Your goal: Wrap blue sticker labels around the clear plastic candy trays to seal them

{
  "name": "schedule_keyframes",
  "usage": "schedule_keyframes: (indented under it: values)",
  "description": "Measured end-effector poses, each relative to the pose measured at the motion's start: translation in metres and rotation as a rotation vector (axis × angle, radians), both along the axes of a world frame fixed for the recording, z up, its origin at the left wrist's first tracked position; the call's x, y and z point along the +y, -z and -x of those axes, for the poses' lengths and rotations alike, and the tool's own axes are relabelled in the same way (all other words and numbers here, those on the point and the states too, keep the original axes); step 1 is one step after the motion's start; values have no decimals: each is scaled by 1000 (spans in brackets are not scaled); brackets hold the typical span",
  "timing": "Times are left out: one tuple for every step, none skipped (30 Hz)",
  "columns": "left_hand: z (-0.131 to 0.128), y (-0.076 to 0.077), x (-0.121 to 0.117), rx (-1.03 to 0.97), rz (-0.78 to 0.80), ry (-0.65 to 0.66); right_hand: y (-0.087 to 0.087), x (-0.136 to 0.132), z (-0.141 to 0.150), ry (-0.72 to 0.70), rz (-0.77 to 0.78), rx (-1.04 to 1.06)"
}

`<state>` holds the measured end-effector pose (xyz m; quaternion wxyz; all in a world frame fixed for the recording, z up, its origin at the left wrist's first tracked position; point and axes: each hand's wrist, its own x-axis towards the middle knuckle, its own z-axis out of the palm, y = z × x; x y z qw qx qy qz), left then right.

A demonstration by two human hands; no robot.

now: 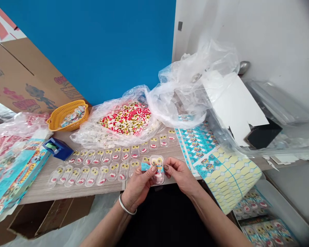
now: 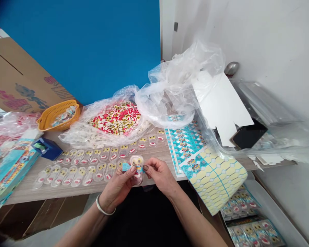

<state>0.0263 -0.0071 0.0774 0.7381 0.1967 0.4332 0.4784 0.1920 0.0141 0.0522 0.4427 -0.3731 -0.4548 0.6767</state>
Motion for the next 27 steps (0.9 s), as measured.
schedule_keyframes:
  values:
    - [-2,0,0,-18,-5,16,2,-1,3,2,9,55]
    - [-4,-1,0,-28,-8,27,3,-3,7,9,25,111]
    - [-6,-1,-1,-29,-11,35,4,-5,10,19,47,167]
    - [-7,-2,-1,-23,-15,43,5,-6,13,28,77,222]
    - [-8,-3,-1,-14,-19,51,6,-8,16,33,111,273]
    - [-9,-4,-2,-3,-20,60,7,-9,18,34,146,317]
    - [-9,-4,-2,3,-20,78,8,-10,19,26,179,349]
    - [-9,-4,-2,3,-19,99,9,-10,20,8,210,369]
    - [-8,-4,-3,-1,-16,125,11,-10,20,-22,240,378]
    - [-7,-4,-3,-5,-10,151,13,-10,20,-57,270,381]
    - [-6,-4,-3,-5,-2,177,16,-9,19,-96,300,379]
    - [-6,-3,-2,4,10,194,18,-9,18,-132,332,371]
    - [-6,-2,-2,25,27,192,21,-7,17,-151,363,354]
    - [-6,0,-1,53,44,166,23,-6,16,-137,383,321]
    - [-7,2,0,80,58,125,24,-5,15,-88,385,272]
    - [-9,3,1,102,71,70,25,-4,14,-5,368,209]
    - [-11,5,2,119,82,3,24,-4,13,100,331,141]
    - [-13,7,3,130,92,-68,23,-4,12,203,278,76]
    - [-15,9,4,137,102,-127,22,-4,11,281,216,19]
    - [-18,10,4,143,111,-163,20,-5,10,314,151,-26]
    - [-20,11,5,148,113,-175,18,-6,9,311,91,-65]
    - [-23,11,5,152,108,-165,17,-6,8,289,38,-104]
    - [-24,10,5,157,97,-138,16,-7,6,262,-6,-142]
    - [-26,9,6,163,81,-106,15,-7,5,250,-36,-176]
    - [-26,8,6,176,62,-85,15,-7,4,258,-52,-200]
    - [-26,7,6,195,40,-79,16,-7,2,278,-52,-213]
    - [-25,6,6,219,15,-90,17,-6,0,300,-40,-213]
